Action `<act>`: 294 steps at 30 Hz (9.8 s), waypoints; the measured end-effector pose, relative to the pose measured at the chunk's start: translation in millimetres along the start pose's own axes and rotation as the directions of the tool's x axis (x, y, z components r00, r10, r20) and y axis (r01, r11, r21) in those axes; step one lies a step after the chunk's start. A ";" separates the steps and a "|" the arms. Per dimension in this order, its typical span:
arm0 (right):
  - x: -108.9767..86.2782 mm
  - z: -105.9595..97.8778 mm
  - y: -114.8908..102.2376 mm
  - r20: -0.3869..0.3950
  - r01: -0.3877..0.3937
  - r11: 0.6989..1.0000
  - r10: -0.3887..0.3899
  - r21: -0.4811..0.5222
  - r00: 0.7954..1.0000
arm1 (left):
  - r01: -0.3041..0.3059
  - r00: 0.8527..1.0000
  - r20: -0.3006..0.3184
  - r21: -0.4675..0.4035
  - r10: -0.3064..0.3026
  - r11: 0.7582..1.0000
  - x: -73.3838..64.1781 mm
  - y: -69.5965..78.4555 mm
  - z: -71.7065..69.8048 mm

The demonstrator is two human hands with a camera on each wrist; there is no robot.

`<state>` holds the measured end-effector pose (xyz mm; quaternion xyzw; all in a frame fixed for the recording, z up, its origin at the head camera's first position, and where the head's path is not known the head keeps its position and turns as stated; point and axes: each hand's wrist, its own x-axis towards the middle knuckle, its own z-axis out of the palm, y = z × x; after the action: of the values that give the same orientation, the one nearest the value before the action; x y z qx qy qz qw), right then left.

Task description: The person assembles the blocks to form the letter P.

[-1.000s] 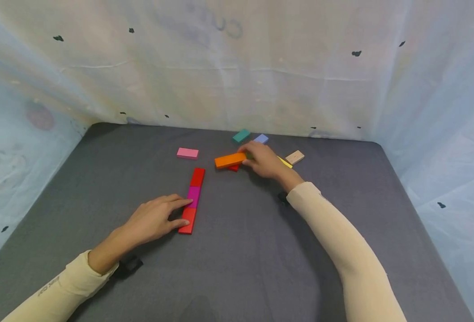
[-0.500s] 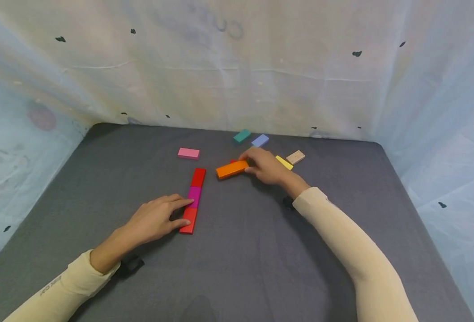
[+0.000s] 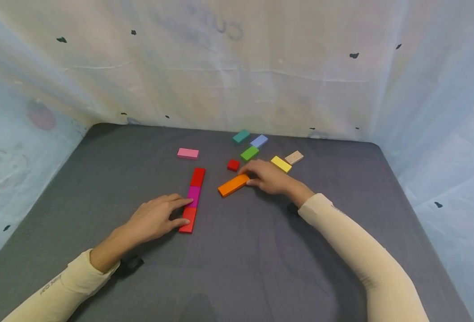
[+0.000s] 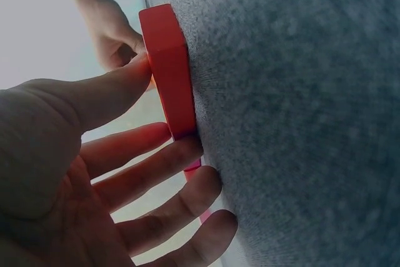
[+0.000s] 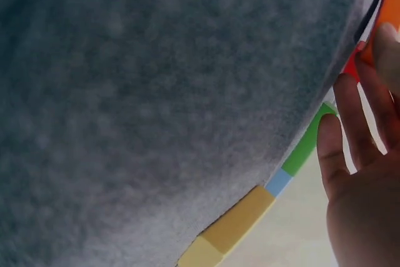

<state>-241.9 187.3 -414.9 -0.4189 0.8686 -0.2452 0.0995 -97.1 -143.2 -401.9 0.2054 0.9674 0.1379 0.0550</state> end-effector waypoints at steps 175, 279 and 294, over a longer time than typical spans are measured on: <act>149.0 14.1 -34.0 0.080 -0.162 0.987 0.161 0.005 0.984 | -0.025 1.000 -0.015 0.018 0.025 1.000 -2.5 -1.6 -4.4; 147.7 13.9 -37.6 0.019 -0.136 0.991 0.136 0.014 0.991 | -0.038 0.970 0.236 -0.071 0.054 0.997 -3.8 -6.2 -13.7; 182.2 13.9 -44.6 0.040 -0.134 0.990 0.135 -0.038 0.990 | -0.049 0.973 0.223 -0.052 0.060 0.997 -5.1 -7.3 -16.5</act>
<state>-321.1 17.5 -398.2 -0.3661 0.8968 -0.2135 0.1267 -97.9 -155.8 -388.0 0.2448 0.9455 0.1376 0.1650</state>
